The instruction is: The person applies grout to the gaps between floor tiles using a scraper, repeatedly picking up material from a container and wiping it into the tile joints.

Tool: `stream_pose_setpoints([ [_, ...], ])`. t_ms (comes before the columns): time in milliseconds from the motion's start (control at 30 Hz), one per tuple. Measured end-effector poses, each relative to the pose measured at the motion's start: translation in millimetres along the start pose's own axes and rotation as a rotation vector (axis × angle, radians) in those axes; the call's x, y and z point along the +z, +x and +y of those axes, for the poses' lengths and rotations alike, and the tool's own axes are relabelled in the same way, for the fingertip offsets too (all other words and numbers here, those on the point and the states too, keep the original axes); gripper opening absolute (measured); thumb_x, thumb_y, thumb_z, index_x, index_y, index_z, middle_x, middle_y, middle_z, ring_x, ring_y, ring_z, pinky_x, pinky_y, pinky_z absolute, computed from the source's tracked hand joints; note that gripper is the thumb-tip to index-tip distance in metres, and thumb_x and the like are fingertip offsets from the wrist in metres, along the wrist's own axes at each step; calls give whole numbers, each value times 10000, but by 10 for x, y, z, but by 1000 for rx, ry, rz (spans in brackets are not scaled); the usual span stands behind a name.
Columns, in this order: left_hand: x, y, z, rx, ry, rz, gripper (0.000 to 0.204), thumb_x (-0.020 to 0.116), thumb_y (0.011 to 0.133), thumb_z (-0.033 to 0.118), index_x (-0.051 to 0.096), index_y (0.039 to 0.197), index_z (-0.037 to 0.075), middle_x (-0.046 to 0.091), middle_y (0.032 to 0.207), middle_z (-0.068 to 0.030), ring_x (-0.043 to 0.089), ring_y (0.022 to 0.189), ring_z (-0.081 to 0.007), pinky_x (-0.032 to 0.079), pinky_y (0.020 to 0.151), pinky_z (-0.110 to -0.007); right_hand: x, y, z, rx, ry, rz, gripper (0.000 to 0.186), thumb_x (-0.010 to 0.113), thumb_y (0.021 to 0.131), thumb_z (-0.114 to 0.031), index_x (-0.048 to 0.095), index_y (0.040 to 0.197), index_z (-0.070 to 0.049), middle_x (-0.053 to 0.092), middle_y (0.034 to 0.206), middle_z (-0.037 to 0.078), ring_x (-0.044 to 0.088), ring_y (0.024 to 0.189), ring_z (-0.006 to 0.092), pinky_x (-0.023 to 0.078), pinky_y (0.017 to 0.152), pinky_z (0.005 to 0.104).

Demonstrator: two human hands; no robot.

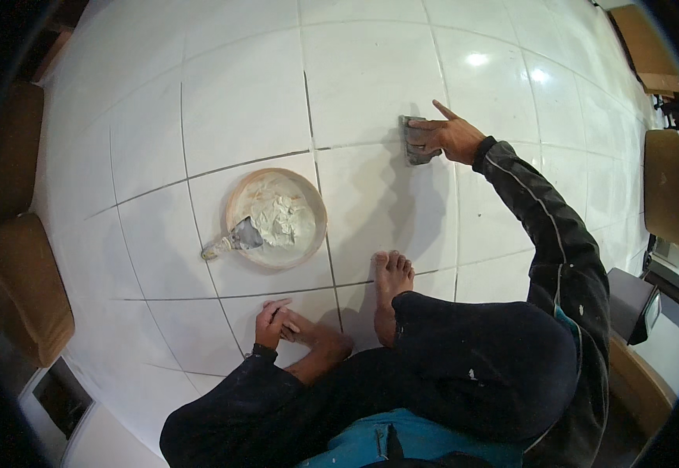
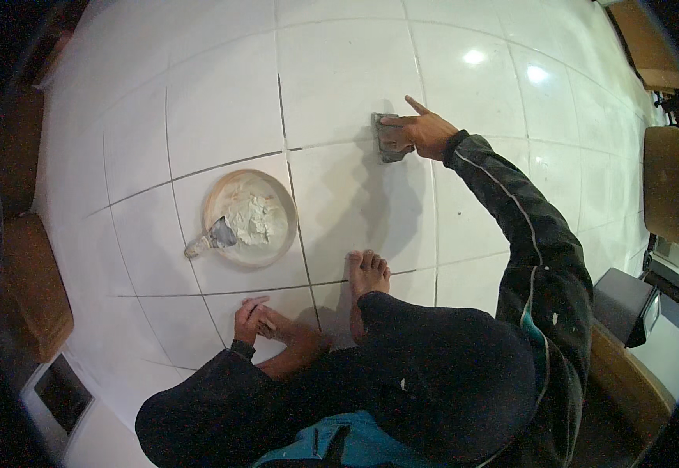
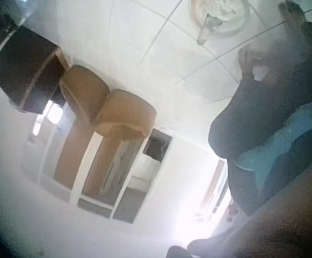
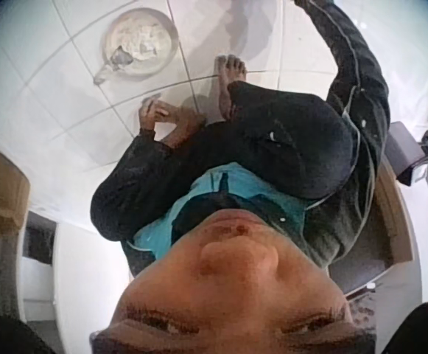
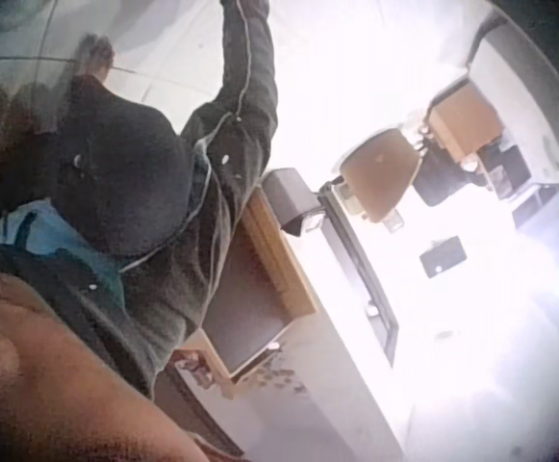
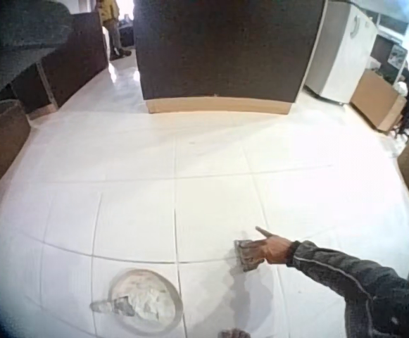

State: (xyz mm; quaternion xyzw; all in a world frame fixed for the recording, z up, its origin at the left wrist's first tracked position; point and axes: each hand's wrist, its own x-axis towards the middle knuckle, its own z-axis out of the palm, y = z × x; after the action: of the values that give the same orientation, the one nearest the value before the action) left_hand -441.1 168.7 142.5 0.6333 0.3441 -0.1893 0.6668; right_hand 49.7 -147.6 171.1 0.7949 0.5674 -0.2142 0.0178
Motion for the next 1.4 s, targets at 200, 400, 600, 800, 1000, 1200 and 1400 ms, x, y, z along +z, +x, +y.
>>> stream_pose_setpoints([
  [200,33,-29,60,68,131,46,294,495,962,166,674,1143,19,643,872,-68,630,751,-134,493,751,-279,-179,-195,-122,383,211,185,451,551,728,88,699,1084,-146,687,1102,88,590,1102,260,390,1012,486],
  [400,-107,-49,-267,-8,61,68,290,503,966,180,674,1132,14,633,943,-100,634,682,-153,502,706,-276,131,-35,-553,684,142,372,411,586,764,-25,546,1171,9,656,757,255,657,691,416,541,622,495],
  [600,-4,-14,-174,65,90,107,271,563,930,173,683,1109,8,622,920,-75,576,920,-188,456,844,-299,321,502,-1034,737,183,367,400,587,751,-29,516,1135,57,657,816,229,670,712,398,552,617,476],
  [800,33,-124,-201,157,150,211,269,554,945,166,673,1132,14,643,899,-56,615,856,-163,474,809,-281,93,1201,-1547,557,256,365,319,585,728,-48,561,1037,30,670,800,218,664,684,397,539,597,485],
  [1000,138,-178,103,27,-59,155,280,544,957,158,656,1161,2,649,865,-48,640,782,-153,491,754,-266,-64,1545,-1736,384,327,362,327,600,732,-61,591,1032,67,662,745,215,677,736,387,547,626,464],
  [1200,34,-170,-240,163,114,242,320,564,947,233,664,1123,-15,672,999,-107,609,979,-225,454,947,-351,-201,1499,-1678,330,401,400,388,593,738,-54,621,1124,-71,689,858,163,683,784,361,554,673,467],
  [1400,9,-179,-344,-2,-116,170,274,558,943,146,659,1146,-9,673,1018,-87,645,899,-163,486,867,-304,121,1199,-1156,106,261,626,455,531,808,-30,605,1250,-104,609,1305,104,562,1221,297,517,950,417],
])
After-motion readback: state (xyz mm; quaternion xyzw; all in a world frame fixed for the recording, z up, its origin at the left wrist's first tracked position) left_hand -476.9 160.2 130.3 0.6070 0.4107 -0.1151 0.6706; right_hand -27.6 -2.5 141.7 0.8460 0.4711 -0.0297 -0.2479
